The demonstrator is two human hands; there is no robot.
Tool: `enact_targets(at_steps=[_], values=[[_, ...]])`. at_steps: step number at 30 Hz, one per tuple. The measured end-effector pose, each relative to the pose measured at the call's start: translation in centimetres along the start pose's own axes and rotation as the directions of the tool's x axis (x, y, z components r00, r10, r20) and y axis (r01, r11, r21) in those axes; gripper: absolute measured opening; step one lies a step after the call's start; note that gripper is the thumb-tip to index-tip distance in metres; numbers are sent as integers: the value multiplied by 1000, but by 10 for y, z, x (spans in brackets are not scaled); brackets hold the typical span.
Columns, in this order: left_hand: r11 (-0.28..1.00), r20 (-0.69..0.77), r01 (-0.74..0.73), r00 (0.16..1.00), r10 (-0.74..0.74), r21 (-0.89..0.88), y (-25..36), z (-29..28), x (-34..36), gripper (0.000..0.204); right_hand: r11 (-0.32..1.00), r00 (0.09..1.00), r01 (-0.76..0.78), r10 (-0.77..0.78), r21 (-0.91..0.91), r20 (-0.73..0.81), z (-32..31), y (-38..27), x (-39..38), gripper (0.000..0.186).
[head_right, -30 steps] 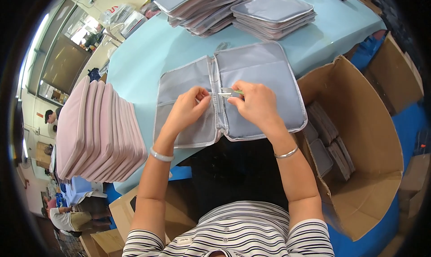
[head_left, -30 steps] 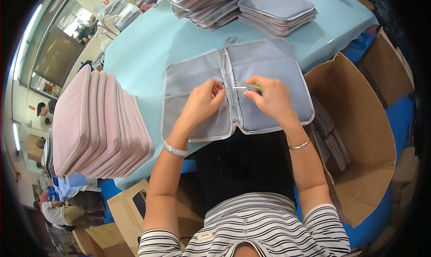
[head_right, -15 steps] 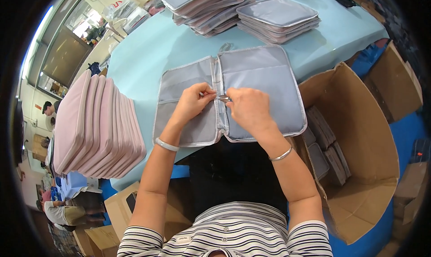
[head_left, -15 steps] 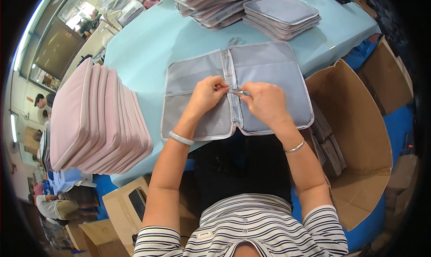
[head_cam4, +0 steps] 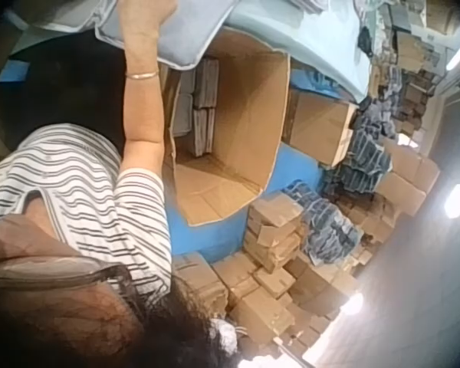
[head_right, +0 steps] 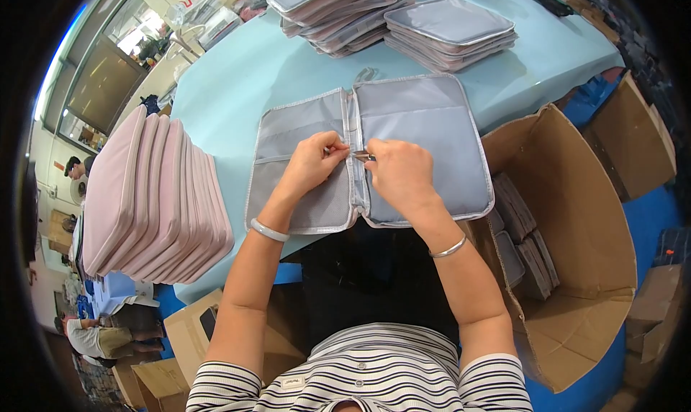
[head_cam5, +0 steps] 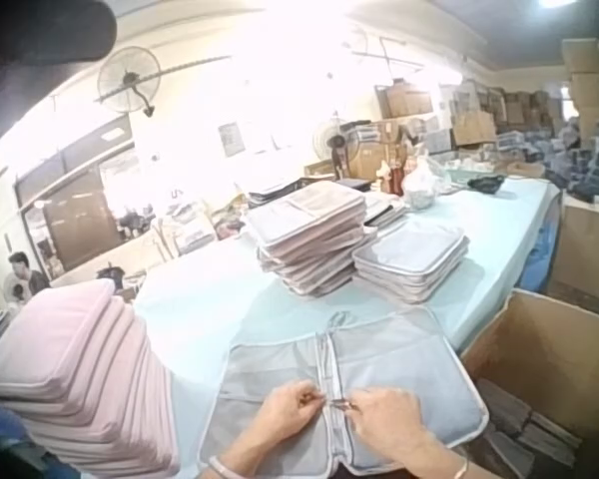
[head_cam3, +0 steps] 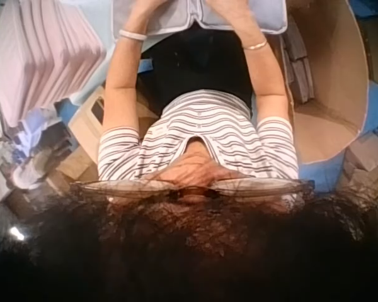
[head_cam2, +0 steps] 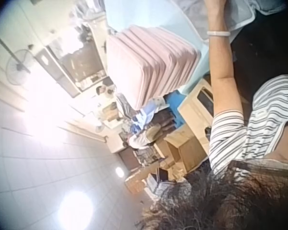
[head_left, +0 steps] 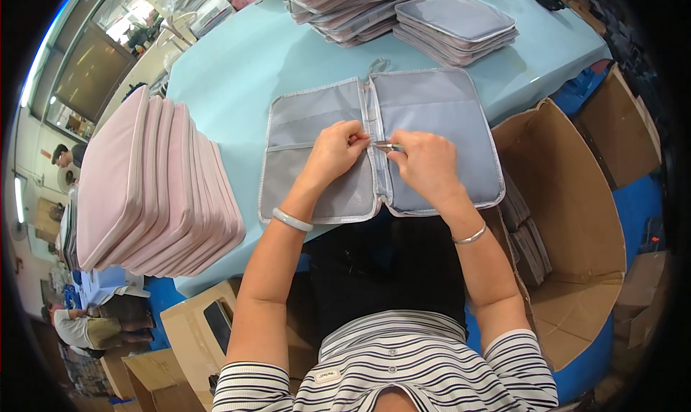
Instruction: Inspecting zippered pouches and trimming loose threads with small nippers.
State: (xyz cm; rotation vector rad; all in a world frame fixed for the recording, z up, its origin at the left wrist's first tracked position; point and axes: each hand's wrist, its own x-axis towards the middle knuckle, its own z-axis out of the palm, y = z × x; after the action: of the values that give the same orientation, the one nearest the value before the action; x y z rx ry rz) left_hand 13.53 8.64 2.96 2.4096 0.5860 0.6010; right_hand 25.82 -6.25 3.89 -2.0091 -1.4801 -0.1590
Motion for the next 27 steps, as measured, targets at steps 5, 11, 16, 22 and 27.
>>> enact_targets(at_steps=[5,11,16,22,27], values=[[999,21,40,999,-39,-29,4,-1,0,17,994,998,-65,65,89,5,0,2,-2,16],[999,-6,-44,999,44,0,-1,0,1,16,992,997,-71,72,107,-9,4,5,-3,18],[998,28,39,999,-37,-51,4,-3,-1,15,978,994,-107,110,177,-10,6,6,-3,19],[981,83,166,984,-158,-105,9,-6,-2,11,822,958,-284,266,493,108,18,24,0,22],[980,89,171,983,-162,-102,10,-8,-3,12,886,960,-281,263,368,101,10,22,-1,21]])
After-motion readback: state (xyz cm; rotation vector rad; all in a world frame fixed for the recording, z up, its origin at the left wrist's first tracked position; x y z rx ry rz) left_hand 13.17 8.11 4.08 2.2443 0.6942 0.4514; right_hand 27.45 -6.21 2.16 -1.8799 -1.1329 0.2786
